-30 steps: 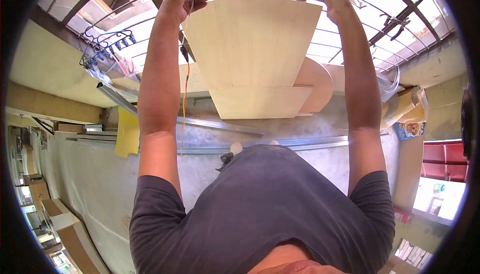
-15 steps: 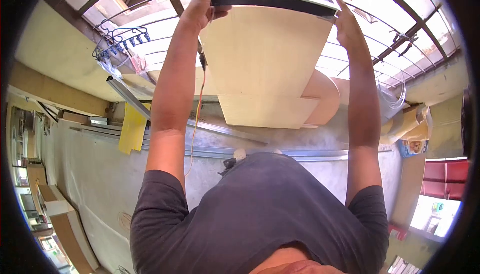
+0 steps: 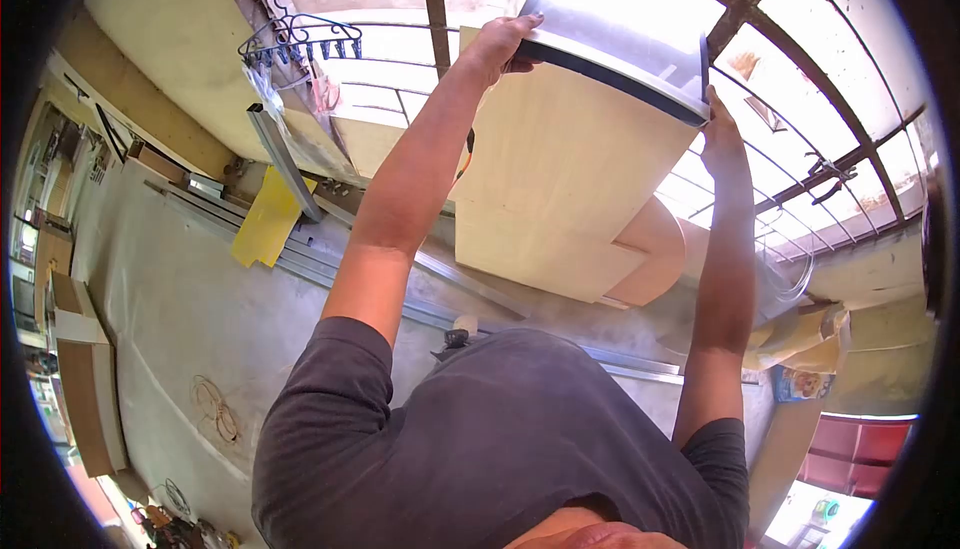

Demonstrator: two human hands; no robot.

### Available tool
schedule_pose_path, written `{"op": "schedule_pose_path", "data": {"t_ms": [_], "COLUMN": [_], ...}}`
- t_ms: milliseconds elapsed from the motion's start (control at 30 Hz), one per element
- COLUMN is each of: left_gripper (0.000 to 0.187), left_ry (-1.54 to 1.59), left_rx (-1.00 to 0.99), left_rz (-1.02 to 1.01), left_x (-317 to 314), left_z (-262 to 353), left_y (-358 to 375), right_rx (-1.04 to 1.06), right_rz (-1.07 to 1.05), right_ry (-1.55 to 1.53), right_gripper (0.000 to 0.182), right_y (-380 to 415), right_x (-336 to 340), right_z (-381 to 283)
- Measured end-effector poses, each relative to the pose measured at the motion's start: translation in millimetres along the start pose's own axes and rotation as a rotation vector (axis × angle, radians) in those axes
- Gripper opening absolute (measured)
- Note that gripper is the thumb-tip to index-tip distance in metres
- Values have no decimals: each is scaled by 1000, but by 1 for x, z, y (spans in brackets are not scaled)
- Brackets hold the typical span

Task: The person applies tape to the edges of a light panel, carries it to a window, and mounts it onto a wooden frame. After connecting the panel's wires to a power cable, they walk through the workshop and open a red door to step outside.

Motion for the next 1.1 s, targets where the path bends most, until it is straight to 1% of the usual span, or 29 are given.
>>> {"op": "schedule_pose_path", "data": {"t_ms": [33, 67, 200, 267, 300, 333, 367, 400, 467, 533, 567, 600, 633, 700, 733, 767, 833, 867, 900, 967, 1000, 1067, 1100], "left_gripper": [48, 48, 49, 49, 50, 51, 51, 50, 50, 51, 51, 51, 52, 53, 54, 54, 55, 56, 56, 51, 51, 61, 61], "left_ry": [-1, 0, -6, -10, -22, -33, -35, -48, -62, -69, -70, -81, -92, -89, -86, -83, -72, -54, -52, -20, -20, 32, 32], "left_rx": [7, 4, -10, -29, -40, -51, -52, -35, -18, -43, -44, -55, -65, -68, -70, -67, -57, -54, -55, -99, -100, -150, -146], "left_rz": [-9, -10, 6, 21, 44, 69, 73, 55, 46, 1, 19, 27, 37, 68, 77, 90, 15, 3, 8, 46, 41, -11, -30], "left_x": [0, 0, 0, -1, -3, -5, -6, -7, -7, -4, -4, -6, -7, -8, -8, -6, -6, -5, -5, -4, -3, 0, 0], "left_z": [-1, -2, -6, -5, -1, 3, 7, 11, 12, 7, 7, 8, 9, 12, 12, 12, 11, 10, 9, 8, 6, 4, 3], "left_y": [-2, -3, -8, -11, -10, -10, -10, -11, -16, -28, -29, -30, -31, -31, -30, -31, -33, -32, -31, -29, -28, -26, -25], "right_rx": [83, -95, -136, -352, -350, 9, 363, 366, -10, 14, 38, -48, -46, -115, -64, -65, 250, 149, 151, -16, 37, 52, 63], "right_rz": [4, 14, 53, 37, 35, -4, -43, -48, -118, -147, -167, -77, -97, -51, -29, -42, -120, -159, -163, 7, -8, 34, 68], "right_ry": [75, -81, -128, -662, -663, -201, 266, 264, -317, -296, -274, -371, -369, -405, -281, -277, 79, -85, -84, -151, -160, -118, -76], "right_gripper": [57, 56, 53, 50, 50, 49, 47, 47, 46, 45, 44, 44, 44, 42, 38, 38, 38, 39, 39, 39, 62, 64, 66], "right_y": [-5, 11, 13, 0, -7, -17, -12, -14, -18, -21, -21, -17, -14, -12, -21, -28, -33, -29, -28, -26, -20, -12, -9], "right_x": [3, -7, -10, -10, -2, 11, 7, 6, 6, 7, 4, -2, -6, -8, -3, 2, 9, 4, 1, 1, -2, -6, -4], "right_z": [5, -18, -26, -18, -3, 12, 3, 1, -2, -3, -6, -14, -19, -21, -10, 1, 7, 0, -4, -4, -8, -17, -17]}}
Point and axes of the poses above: each hand's wrist, its own y-axis away from the middle knuckle, its own x-axis out of the back of the hand, z = x × y, the point moved 3 cm from there along -y, towards the middle knuckle, and after that the axes turned 5 degrees about -x, right-handed, at the moved point
